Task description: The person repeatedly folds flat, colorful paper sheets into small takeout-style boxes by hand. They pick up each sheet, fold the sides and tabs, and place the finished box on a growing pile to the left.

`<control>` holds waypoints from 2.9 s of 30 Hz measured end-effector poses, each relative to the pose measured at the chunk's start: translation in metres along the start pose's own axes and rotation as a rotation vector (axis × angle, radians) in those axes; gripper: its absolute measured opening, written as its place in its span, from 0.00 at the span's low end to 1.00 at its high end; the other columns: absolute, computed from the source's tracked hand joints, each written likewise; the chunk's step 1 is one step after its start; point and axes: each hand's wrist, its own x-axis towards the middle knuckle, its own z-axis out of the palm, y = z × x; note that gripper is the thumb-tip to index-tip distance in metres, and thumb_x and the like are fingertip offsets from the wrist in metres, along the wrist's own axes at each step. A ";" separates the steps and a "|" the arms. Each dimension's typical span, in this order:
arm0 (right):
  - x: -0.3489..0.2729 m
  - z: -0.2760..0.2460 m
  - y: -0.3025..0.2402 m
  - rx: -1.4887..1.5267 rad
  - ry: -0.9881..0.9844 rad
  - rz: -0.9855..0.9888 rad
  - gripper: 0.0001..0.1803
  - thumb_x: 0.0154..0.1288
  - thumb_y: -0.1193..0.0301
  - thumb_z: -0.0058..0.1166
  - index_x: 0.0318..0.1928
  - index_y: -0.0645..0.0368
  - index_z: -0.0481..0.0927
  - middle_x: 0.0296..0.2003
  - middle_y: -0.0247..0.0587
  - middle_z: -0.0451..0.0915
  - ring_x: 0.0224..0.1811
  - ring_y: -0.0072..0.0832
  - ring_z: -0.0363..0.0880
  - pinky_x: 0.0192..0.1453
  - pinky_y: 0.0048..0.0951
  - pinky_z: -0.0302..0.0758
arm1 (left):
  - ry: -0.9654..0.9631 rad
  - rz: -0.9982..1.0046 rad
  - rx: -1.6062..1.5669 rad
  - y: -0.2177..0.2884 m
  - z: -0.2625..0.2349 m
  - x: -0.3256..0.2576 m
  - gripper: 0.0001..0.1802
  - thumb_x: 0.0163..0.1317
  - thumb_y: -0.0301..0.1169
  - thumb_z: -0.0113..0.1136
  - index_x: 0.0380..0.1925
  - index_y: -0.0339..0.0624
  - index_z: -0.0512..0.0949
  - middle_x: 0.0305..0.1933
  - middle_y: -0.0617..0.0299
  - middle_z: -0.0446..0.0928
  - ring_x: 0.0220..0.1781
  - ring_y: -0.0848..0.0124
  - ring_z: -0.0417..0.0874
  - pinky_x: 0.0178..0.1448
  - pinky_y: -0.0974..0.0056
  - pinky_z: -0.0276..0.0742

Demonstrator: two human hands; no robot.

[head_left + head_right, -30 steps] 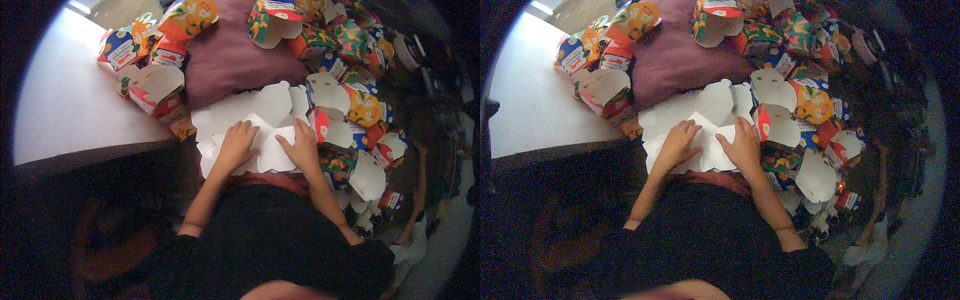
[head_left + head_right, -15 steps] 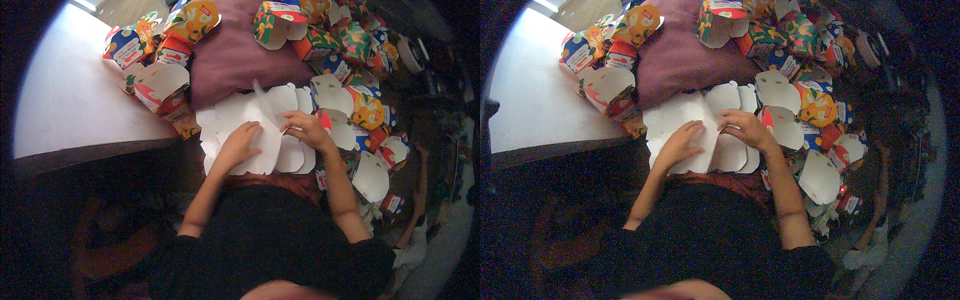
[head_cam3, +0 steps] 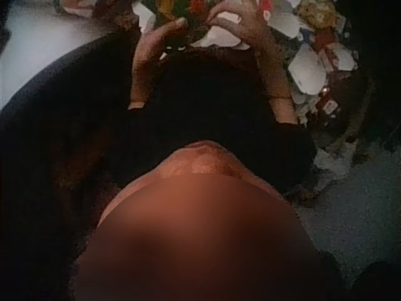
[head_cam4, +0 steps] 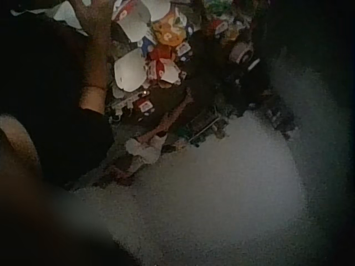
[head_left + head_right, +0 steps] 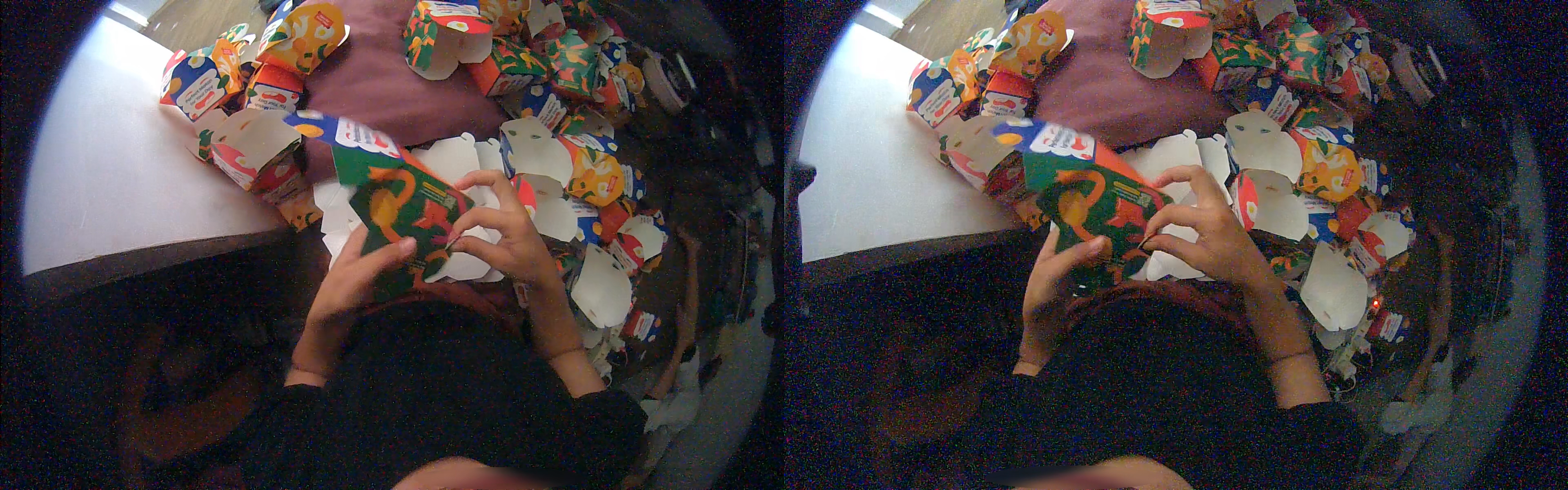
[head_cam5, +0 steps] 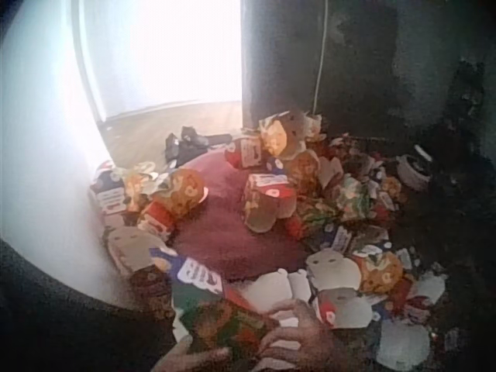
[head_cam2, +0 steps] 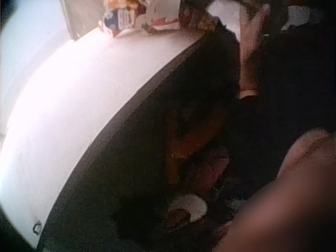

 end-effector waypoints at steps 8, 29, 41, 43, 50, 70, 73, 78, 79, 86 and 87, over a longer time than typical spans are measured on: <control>-0.006 0.020 -0.021 0.366 0.291 0.287 0.08 0.46 0.75 0.63 0.25 0.63 0.77 0.51 0.48 0.71 0.51 0.36 0.74 0.55 0.35 0.71 | -0.102 -0.042 0.220 -0.001 0.007 0.000 0.20 0.67 0.36 0.45 0.54 0.36 0.66 0.47 0.58 0.73 0.45 0.72 0.74 0.49 0.66 0.71; -0.001 -0.004 -0.012 0.012 0.065 -0.187 0.16 0.54 0.73 0.56 0.45 0.64 0.78 0.41 0.48 0.79 0.45 0.36 0.79 0.48 0.32 0.74 | -0.295 -0.033 0.347 -0.007 -0.007 0.005 0.14 0.61 0.29 0.49 0.45 0.35 0.71 0.44 0.58 0.72 0.48 0.72 0.72 0.53 0.68 0.67; -0.003 -0.006 -0.016 -0.201 0.389 -0.180 0.12 0.51 0.79 0.55 0.38 0.61 0.82 0.33 0.44 0.82 0.30 0.31 0.82 0.34 0.27 0.77 | -0.098 -0.218 0.133 -0.010 0.004 -0.001 0.24 0.59 0.35 0.58 0.53 0.36 0.67 0.47 0.59 0.74 0.48 0.71 0.76 0.53 0.66 0.72; -0.001 -0.010 -0.013 -0.225 0.294 -0.329 0.15 0.51 0.74 0.55 0.41 0.56 0.81 0.34 0.44 0.82 0.29 0.34 0.82 0.30 0.29 0.77 | -0.074 -0.135 -0.066 -0.008 0.003 -0.001 0.23 0.60 0.34 0.58 0.53 0.36 0.67 0.47 0.58 0.75 0.47 0.71 0.77 0.51 0.66 0.73; -0.004 -0.025 -0.011 -0.233 0.115 -0.446 0.18 0.48 0.70 0.57 0.44 0.54 0.81 0.38 0.43 0.82 0.28 0.33 0.81 0.28 0.29 0.76 | -0.194 -0.242 -0.177 -0.007 0.003 0.002 0.23 0.61 0.30 0.56 0.54 0.33 0.65 0.51 0.55 0.73 0.51 0.67 0.76 0.58 0.62 0.71; -0.019 -0.009 -0.019 0.067 0.149 -0.141 0.14 0.50 0.78 0.57 0.40 0.55 0.81 0.45 0.46 0.79 0.41 0.39 0.81 0.43 0.31 0.78 | -0.250 -0.104 0.028 -0.007 0.002 0.000 0.22 0.60 0.31 0.56 0.53 0.35 0.65 0.50 0.58 0.72 0.51 0.71 0.73 0.56 0.65 0.69; -0.019 -0.015 -0.009 -0.005 0.128 -0.277 0.13 0.48 0.77 0.59 0.38 0.53 0.82 0.42 0.46 0.80 0.36 0.38 0.82 0.37 0.30 0.78 | -0.194 -0.251 0.004 -0.006 0.001 0.003 0.22 0.60 0.33 0.57 0.52 0.34 0.68 0.48 0.57 0.74 0.49 0.70 0.75 0.55 0.65 0.71; -0.023 -0.018 -0.003 -0.154 0.131 -0.333 0.11 0.49 0.75 0.59 0.36 0.52 0.82 0.40 0.46 0.81 0.33 0.37 0.83 0.33 0.30 0.79 | -0.182 -0.291 -0.103 -0.012 0.000 0.010 0.22 0.60 0.32 0.56 0.52 0.32 0.68 0.48 0.54 0.75 0.49 0.67 0.77 0.54 0.63 0.73; -0.023 -0.019 -0.004 -0.169 0.119 -0.323 0.11 0.49 0.74 0.59 0.36 0.53 0.82 0.40 0.46 0.81 0.33 0.37 0.83 0.33 0.30 0.79 | -0.176 -0.262 -0.141 -0.014 0.001 0.011 0.22 0.59 0.30 0.56 0.52 0.31 0.67 0.48 0.52 0.75 0.48 0.65 0.78 0.53 0.61 0.74; -0.016 -0.011 -0.013 -0.159 0.168 -0.287 0.12 0.52 0.75 0.56 0.39 0.56 0.81 0.42 0.50 0.80 0.39 0.38 0.82 0.40 0.32 0.79 | -0.233 -0.171 -0.215 -0.022 -0.004 0.014 0.22 0.60 0.30 0.57 0.52 0.33 0.68 0.48 0.55 0.75 0.49 0.68 0.77 0.54 0.63 0.73; -0.016 -0.008 -0.015 -0.139 0.162 -0.248 0.12 0.53 0.76 0.55 0.40 0.58 0.80 0.43 0.50 0.79 0.41 0.37 0.81 0.43 0.31 0.78 | -0.212 -0.163 -0.181 -0.021 -0.005 0.014 0.22 0.60 0.30 0.57 0.53 0.33 0.67 0.49 0.56 0.74 0.49 0.69 0.76 0.54 0.64 0.72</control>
